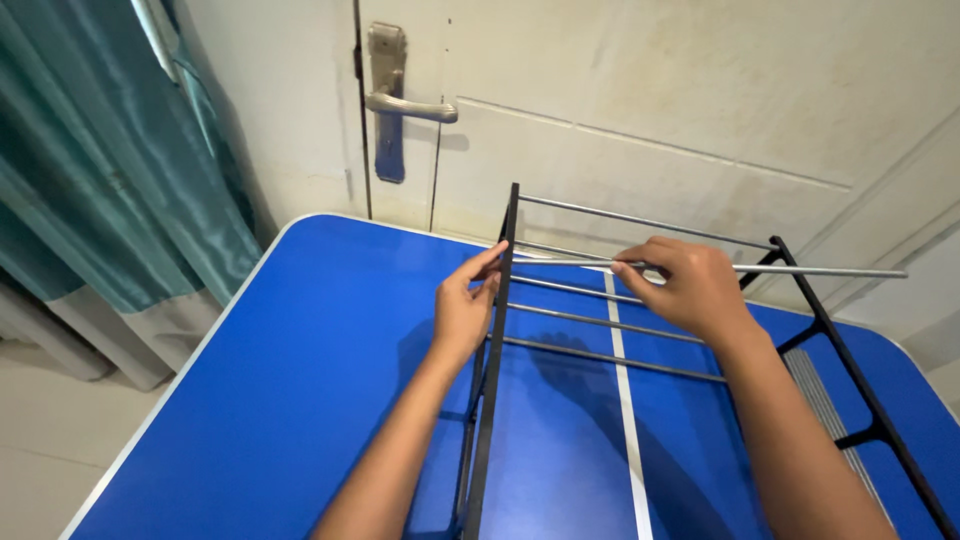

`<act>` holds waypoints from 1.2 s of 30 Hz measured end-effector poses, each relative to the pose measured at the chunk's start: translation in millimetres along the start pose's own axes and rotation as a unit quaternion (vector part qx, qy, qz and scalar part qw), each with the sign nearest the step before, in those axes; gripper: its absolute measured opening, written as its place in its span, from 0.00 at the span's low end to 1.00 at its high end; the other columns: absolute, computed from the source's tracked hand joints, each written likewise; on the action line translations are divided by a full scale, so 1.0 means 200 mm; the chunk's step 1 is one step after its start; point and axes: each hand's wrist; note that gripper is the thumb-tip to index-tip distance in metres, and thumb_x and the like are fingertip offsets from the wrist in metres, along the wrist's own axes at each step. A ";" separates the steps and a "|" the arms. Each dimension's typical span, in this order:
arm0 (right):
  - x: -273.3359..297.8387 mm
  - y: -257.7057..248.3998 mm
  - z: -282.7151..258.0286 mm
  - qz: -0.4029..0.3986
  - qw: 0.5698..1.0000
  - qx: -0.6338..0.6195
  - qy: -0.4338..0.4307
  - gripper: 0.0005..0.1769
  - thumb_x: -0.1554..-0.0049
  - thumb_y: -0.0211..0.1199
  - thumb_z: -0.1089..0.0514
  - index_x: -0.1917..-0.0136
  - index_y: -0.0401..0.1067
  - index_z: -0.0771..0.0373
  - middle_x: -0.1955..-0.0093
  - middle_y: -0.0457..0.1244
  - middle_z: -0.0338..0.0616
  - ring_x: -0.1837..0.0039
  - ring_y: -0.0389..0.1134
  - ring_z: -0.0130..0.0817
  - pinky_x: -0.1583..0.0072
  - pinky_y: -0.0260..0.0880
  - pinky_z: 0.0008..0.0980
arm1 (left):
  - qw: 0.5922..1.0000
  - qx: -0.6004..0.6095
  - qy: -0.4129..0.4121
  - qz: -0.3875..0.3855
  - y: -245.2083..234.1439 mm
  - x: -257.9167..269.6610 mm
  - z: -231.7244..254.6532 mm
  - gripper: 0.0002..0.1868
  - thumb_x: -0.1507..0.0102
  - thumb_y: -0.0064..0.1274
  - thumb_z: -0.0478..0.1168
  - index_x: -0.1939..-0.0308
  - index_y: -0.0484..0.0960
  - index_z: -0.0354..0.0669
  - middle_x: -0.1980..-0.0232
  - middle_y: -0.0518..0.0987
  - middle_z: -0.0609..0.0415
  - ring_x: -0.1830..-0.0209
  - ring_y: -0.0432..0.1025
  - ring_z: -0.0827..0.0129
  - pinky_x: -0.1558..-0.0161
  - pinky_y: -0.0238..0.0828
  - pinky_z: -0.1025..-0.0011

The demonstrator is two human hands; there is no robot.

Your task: The person assembles a metal dish rack by inserting multiple horizontal rods into a black frame on a blue table. They repeatedly pick up rods and slide them into place, then adjust the rack's position and orientation on the table.

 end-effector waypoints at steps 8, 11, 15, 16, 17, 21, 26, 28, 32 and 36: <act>-0.01 0.06 0.06 0.001 0.999 -0.046 -0.015 0.10 0.44 0.68 0.49 0.54 0.82 0.56 0.59 0.72 0.43 0.60 0.74 0.39 0.57 0.72 0.35 | 1.000 0.011 0.004 0.007 0.01 -0.01 -0.03 0.21 0.34 0.52 0.27 0.37 0.81 0.45 0.49 0.84 0.56 0.50 0.76 0.78 0.48 0.75 0.79; -0.03 0.10 0.12 -0.039 0.997 -0.064 0.022 0.11 0.44 0.68 0.50 0.53 0.82 0.56 0.60 0.72 0.46 0.61 0.74 0.38 0.57 0.72 0.34 | 1.000 0.017 0.006 0.012 0.02 -0.01 -0.03 0.20 0.33 0.53 0.28 0.37 0.81 0.44 0.51 0.84 0.56 0.50 0.76 0.79 0.49 0.74 0.80; -0.08 0.16 0.22 -0.152 0.977 -0.122 0.086 0.13 0.44 0.66 0.49 0.52 0.83 0.59 0.65 0.72 0.46 0.63 0.70 0.33 0.59 0.69 0.32 | 1.000 0.012 0.003 0.015 0.02 0.00 -0.03 0.20 0.33 0.52 0.28 0.37 0.82 0.45 0.50 0.84 0.57 0.51 0.75 0.80 0.50 0.73 0.81; -0.10 0.18 0.25 -0.189 0.965 -0.145 0.106 0.14 0.43 0.66 0.49 0.52 0.83 0.59 0.67 0.72 0.45 0.64 0.68 0.32 0.59 0.69 0.32 | 1.000 0.011 0.000 0.016 0.01 -0.01 -0.04 0.20 0.33 0.52 0.28 0.37 0.82 0.45 0.50 0.84 0.57 0.51 0.75 0.79 0.50 0.73 0.81; -0.12 0.19 0.27 -0.219 0.955 -0.162 0.115 0.15 0.42 0.65 0.49 0.53 0.83 0.61 0.68 0.70 0.46 0.64 0.66 0.31 0.60 0.67 0.32 | 1.000 0.011 -0.003 0.014 0.01 0.00 -0.04 0.20 0.33 0.52 0.28 0.38 0.82 0.45 0.50 0.84 0.57 0.51 0.75 0.79 0.49 0.73 0.80; -0.15 0.21 0.32 -0.298 0.921 -0.216 0.127 0.19 0.38 0.62 0.48 0.55 0.85 0.64 0.70 0.65 0.47 0.65 0.61 0.30 0.61 0.63 0.32 | 1.000 -0.008 0.024 0.008 0.00 -0.01 -0.07 0.19 0.33 0.51 0.27 0.39 0.81 0.43 0.49 0.85 0.57 0.49 0.77 0.78 0.48 0.73 0.79; -0.16 0.16 0.19 -0.288 0.929 -0.225 0.065 0.19 0.39 0.58 0.48 0.49 0.81 0.63 0.62 0.73 0.41 0.59 0.71 0.29 0.53 0.73 0.31 | 0.999 -0.009 0.047 -0.009 0.00 -0.03 -0.11 0.26 0.38 0.56 0.27 0.35 0.76 0.45 0.50 0.81 0.54 0.51 0.75 0.73 0.52 0.73 0.76; -0.14 0.09 0.13 -0.288 0.944 -0.146 0.064 0.20 0.38 0.57 0.47 0.43 0.79 0.62 0.59 0.74 0.46 0.55 0.75 0.35 0.48 0.74 0.35 | 0.999 -0.011 0.037 -0.011 0.00 -0.03 -0.11 0.28 0.37 0.58 0.29 0.33 0.74 0.46 0.50 0.80 0.53 0.51 0.74 0.72 0.52 0.73 0.76; -0.07 -0.10 0.07 -0.304 0.951 -0.060 0.017 0.26 0.39 0.57 0.48 0.30 0.68 0.57 0.40 0.68 0.49 0.39 0.70 0.47 0.39 0.68 0.43 | 1.000 -0.006 0.016 -0.020 -0.01 -0.01 -0.08 0.27 0.36 0.58 0.33 0.32 0.74 0.46 0.48 0.79 0.53 0.51 0.74 0.72 0.53 0.71 0.75; 0.02 -0.28 0.16 -0.297 0.955 -0.004 0.019 0.27 0.40 0.58 0.47 0.30 0.66 0.57 0.33 0.64 0.48 0.35 0.67 0.48 0.37 0.67 0.44 | 0.998 -0.008 0.047 -0.032 -0.02 -0.01 -0.04 0.29 0.36 0.59 0.37 0.31 0.69 0.44 0.46 0.79 0.54 0.50 0.75 0.73 0.51 0.73 0.75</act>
Point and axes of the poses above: each hand's wrist, its own x-axis away from the middle knuckle, its own y-axis out of the palm, z = x × y
